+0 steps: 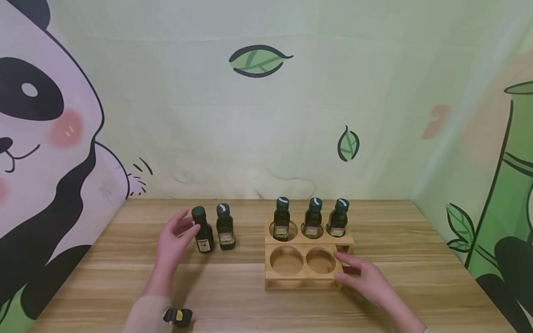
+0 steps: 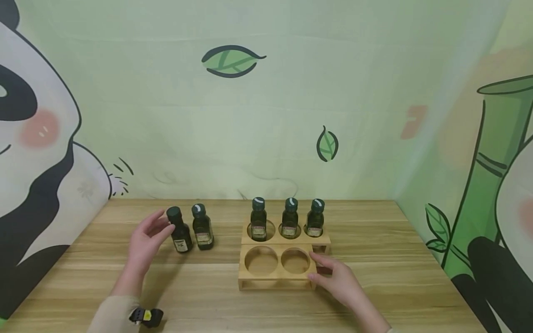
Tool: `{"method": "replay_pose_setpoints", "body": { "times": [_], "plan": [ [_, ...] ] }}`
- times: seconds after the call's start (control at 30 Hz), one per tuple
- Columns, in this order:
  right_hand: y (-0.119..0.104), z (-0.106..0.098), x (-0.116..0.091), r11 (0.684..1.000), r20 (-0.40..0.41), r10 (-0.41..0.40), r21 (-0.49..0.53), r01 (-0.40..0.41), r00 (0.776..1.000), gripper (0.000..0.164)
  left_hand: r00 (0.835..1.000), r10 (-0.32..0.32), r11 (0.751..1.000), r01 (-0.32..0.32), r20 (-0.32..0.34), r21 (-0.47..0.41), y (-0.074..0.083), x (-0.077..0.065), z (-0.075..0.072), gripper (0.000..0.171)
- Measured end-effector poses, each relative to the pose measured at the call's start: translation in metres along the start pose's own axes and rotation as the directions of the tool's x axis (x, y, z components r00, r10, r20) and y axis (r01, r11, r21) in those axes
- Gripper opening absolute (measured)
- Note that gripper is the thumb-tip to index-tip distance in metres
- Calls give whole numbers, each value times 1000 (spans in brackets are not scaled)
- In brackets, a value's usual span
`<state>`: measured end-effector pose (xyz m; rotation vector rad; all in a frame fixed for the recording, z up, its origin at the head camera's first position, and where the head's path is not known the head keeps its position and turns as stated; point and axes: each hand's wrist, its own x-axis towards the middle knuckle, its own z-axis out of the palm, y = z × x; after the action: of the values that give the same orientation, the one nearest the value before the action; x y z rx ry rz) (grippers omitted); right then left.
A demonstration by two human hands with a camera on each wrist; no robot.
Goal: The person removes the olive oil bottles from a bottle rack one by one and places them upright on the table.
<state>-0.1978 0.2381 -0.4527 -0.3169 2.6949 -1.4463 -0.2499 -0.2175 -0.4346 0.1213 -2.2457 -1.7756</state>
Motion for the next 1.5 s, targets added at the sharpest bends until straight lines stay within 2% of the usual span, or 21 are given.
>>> {"method": "replay_pose_setpoints", "body": {
  "times": [0.4,0.67,0.93,1.23,1.5],
  "plan": [
    [1,0,0,1000,3,4,1,-4,1000,55,996,68,990,-60,-54,124,3,-16,-8,57],
    [-2,0,-1,1000,0,3,-5,-3,1000,55,992,114,987,-106,-60,121,10,-26,-8,52],
    [-3,-1,-1,1000,1,-1,-22,1,1000,56,984,178,978,-177,-2,109,16,-33,4,53],
    [-2,-1,-1,1000,5,1,-4,-1,1000,55,978,199,974,-204,57,97,26,-40,22,47],
    [-3,0,0,1000,-3,26,-9,-26,1000,54,961,262,962,-267,85,54,28,-46,40,46]
  ]
}}
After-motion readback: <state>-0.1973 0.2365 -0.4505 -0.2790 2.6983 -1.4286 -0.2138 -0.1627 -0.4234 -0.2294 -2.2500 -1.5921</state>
